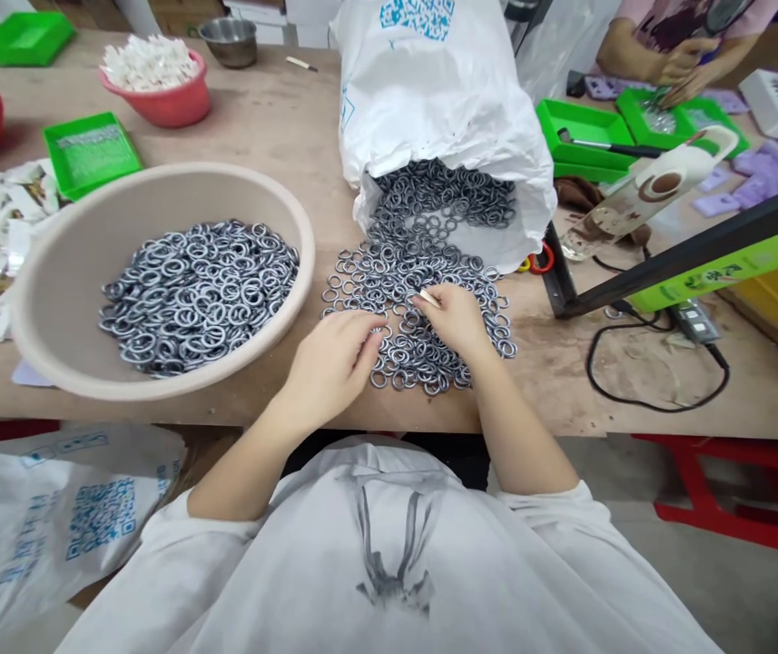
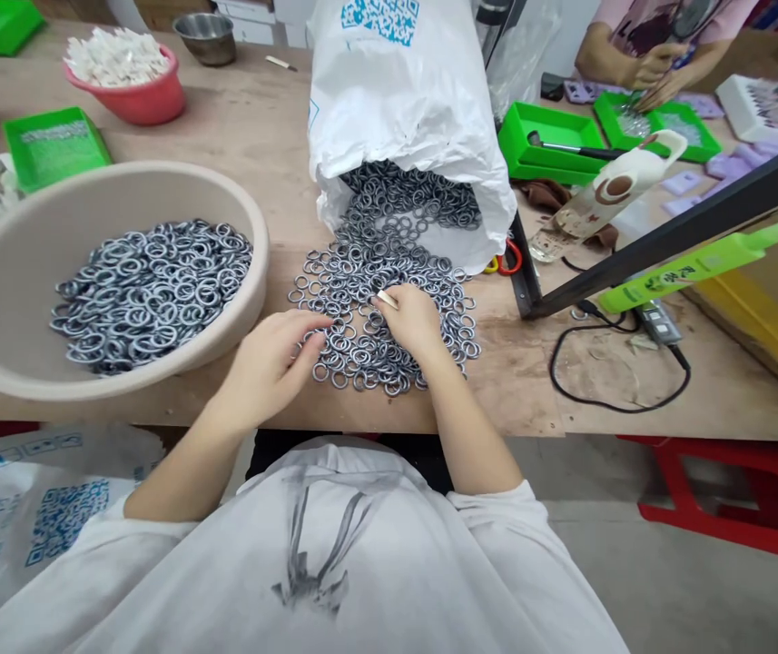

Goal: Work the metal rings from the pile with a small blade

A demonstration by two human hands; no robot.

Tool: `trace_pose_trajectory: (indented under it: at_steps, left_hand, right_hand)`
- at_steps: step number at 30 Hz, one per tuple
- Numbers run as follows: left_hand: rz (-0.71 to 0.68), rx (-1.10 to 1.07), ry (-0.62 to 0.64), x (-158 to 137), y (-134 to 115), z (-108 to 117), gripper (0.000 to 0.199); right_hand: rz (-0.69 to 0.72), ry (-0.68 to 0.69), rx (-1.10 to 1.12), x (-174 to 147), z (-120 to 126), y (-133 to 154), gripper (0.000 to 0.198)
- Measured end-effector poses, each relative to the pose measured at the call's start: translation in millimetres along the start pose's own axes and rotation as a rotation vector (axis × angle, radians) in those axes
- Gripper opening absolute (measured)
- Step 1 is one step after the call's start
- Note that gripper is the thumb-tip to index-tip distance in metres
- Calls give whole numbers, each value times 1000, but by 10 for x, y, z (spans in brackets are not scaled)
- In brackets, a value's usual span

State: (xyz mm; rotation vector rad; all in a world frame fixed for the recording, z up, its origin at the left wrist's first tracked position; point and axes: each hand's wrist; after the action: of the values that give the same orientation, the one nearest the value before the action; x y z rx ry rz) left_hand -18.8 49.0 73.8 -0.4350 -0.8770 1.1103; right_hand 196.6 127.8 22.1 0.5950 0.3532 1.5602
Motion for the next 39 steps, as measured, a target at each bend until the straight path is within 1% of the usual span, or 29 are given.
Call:
trace_pose_trajectory:
  at_steps: [3, 4, 6, 8, 10, 12, 15, 18, 20, 22, 24, 26, 28, 30, 32, 33, 35, 37, 39]
  left_hand:
    - [115, -75, 44, 86, 81, -305, 21]
    - [137, -111, 64, 111, 112, -371, 21]
    - [174, -217, 139, 137, 163, -459, 26]
    - [225, -369, 247, 127, 194, -522, 36]
    - [302, -535, 312, 87, 205, -588, 44]
    - [392, -671, 295, 35, 201, -664, 48]
    - [498, -813, 220, -24, 168, -759, 51]
    - [583, -917, 152, -31, 102, -786, 53]
    - [630, -957, 66, -17, 53, -771, 54]
    - [633, -962, -29, -6, 10, -749, 54]
    - [613, -947, -75, -9, -17, -735, 54]
    - [607, -942, -71, -27, -28, -738, 55]
    - [604, -961, -50, -52, -27, -755, 57]
    - [608, -987, -10, -75, -24, -776, 58]
    - [651, -1028, 41, -93, -28, -789, 58]
    - [686, -1055, 63, -101, -32, -791, 57]
    - [755, -1115, 93, -117, -43, -784, 56]
    - [793, -1168, 116, -132, -51, -764, 55]
    - [804, -1200, 143, -141, -53, -735, 54]
  right_hand:
    - [-35, 134, 481, -221, 107, 52, 44]
    - [-43, 184, 622, -293, 147, 87, 47]
    - [-81, 245, 826, -410, 219, 173, 52]
    - [-150, 262, 953, -481, 260, 265, 55]
    - [-216, 257, 1034, -515, 257, 339, 57]
    - [-261, 227, 1092, -533, 214, 384, 58]
    - [-297, 144, 1142, -566, 125, 399, 56]
    - [-280, 70, 1122, -622, 84, 381, 52]
    - [-223, 33, 1052, -671, 92, 366, 50]
    - [-152, -16, 951, -724, 107, 355, 45]
    - [-99, -65, 872, -772, 109, 351, 38]
    - [-80, -80, 851, -807, 92, 355, 36]
    - [-87, -54, 877, -822, 66, 367, 37]
    - [-120, -38, 897, -818, 48, 383, 41]
    - [-121, -66, 854, -804, 50, 398, 48]
    - [-93, -100, 795, -799, 59, 404, 52]
    - [31, -181, 633, -802, 93, 409, 55]
    - [176, -256, 476, -826, 139, 403, 53]
    - [252, -322, 358, -863, 188, 385, 49]
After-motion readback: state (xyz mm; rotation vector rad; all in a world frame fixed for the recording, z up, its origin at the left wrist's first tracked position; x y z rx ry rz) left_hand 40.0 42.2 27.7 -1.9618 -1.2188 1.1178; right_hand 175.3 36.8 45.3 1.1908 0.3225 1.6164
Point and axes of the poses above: each hand's wrist, its own x-axis towards the middle knuckle, its own z-axis out of the back of the hand, y = z × x, and after that the axes turned 10 degrees about -y, right-handed
